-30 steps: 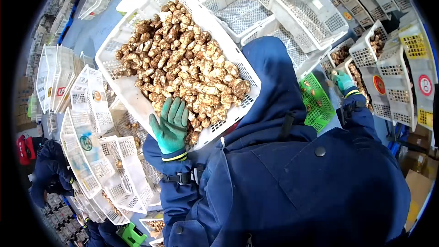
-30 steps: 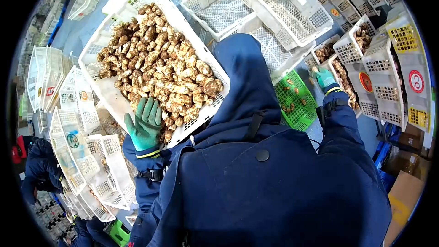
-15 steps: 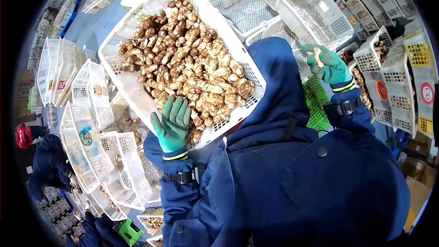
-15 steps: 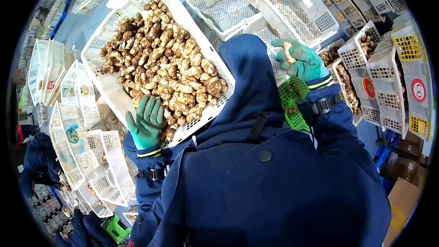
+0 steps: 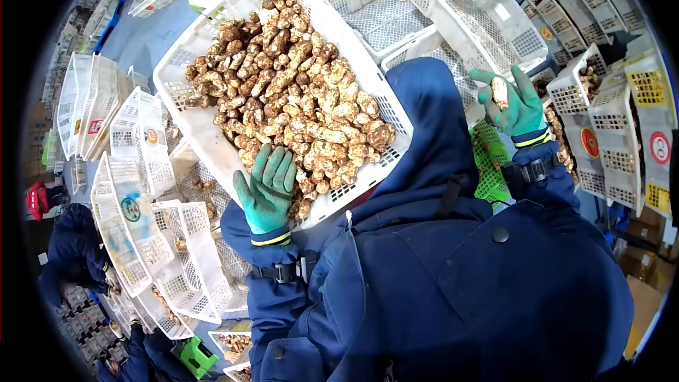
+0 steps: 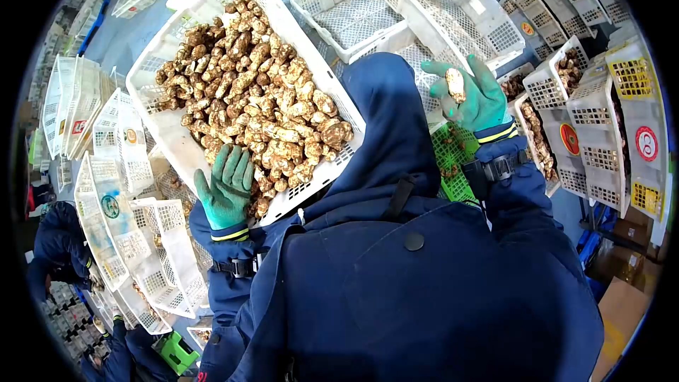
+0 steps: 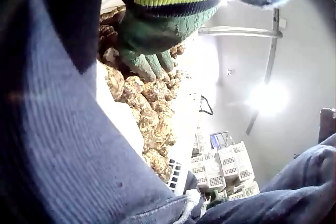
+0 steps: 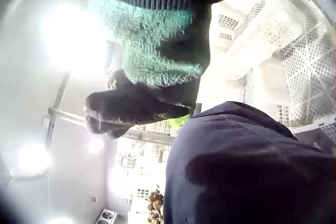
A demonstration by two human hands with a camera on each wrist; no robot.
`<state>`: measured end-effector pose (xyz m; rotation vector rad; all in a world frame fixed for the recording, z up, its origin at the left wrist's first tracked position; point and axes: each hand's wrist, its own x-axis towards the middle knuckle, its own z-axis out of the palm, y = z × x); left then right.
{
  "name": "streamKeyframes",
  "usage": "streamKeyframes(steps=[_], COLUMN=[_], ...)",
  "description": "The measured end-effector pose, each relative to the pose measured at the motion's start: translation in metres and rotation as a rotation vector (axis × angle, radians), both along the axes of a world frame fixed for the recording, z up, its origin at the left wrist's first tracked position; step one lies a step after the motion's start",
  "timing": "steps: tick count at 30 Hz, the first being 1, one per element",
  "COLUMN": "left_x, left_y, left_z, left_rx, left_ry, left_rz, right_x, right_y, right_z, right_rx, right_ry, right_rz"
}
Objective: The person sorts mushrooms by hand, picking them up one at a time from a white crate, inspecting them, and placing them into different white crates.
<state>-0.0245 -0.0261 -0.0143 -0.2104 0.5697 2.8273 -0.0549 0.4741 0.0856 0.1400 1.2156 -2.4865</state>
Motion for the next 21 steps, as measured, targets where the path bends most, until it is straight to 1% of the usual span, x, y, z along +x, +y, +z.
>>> streamKeyframes(steps=[2,6,12,15,16,17,18,19,20,21], left_x=[0.000,-0.001,0.000,0.000,0.000,-0.001,0.000,0.000,0.000,0.000], left_y=[0.000,-0.001,0.000,0.001,0.000,-0.002,-0.003,-0.003,-0.003,-0.001], left_z=[0.001,-0.001,-0.001,-0.001,-0.001,-0.002,-0.003,-0.003,-0.003,-0.001], left_rx=[-0.009,-0.008,-0.005,-0.009,-0.015,-0.020,-0.041,-0.034,-0.026,-0.039], left_ry=[-0.004,-0.004,-0.004,-0.017,-0.025,0.064,0.032,0.034,0.037,0.021], left_rz=[0.003,-0.002,0.007,0.016,0.022,-0.037,-0.023,-0.026,-0.027,-0.012], right_x=[-0.003,-0.001,0.002,0.000,0.000,0.000,-0.001,-0.003,-0.003,-0.002], right_y=[0.004,0.009,0.018,0.028,0.034,0.044,0.057,0.092,0.115,0.104], right_z=[-0.015,-0.023,-0.025,-0.029,-0.033,-0.043,-0.056,-0.096,-0.120,-0.107], right_rx=[0.007,0.077,0.235,0.166,0.335,0.503,0.670,0.753,1.251,1.412], right_ry=[0.093,0.044,0.088,0.005,-0.021,-0.046,-0.068,-0.093,0.372,0.194], right_rz=[0.016,-0.009,-0.022,0.020,0.054,0.092,0.133,0.216,0.447,0.512])
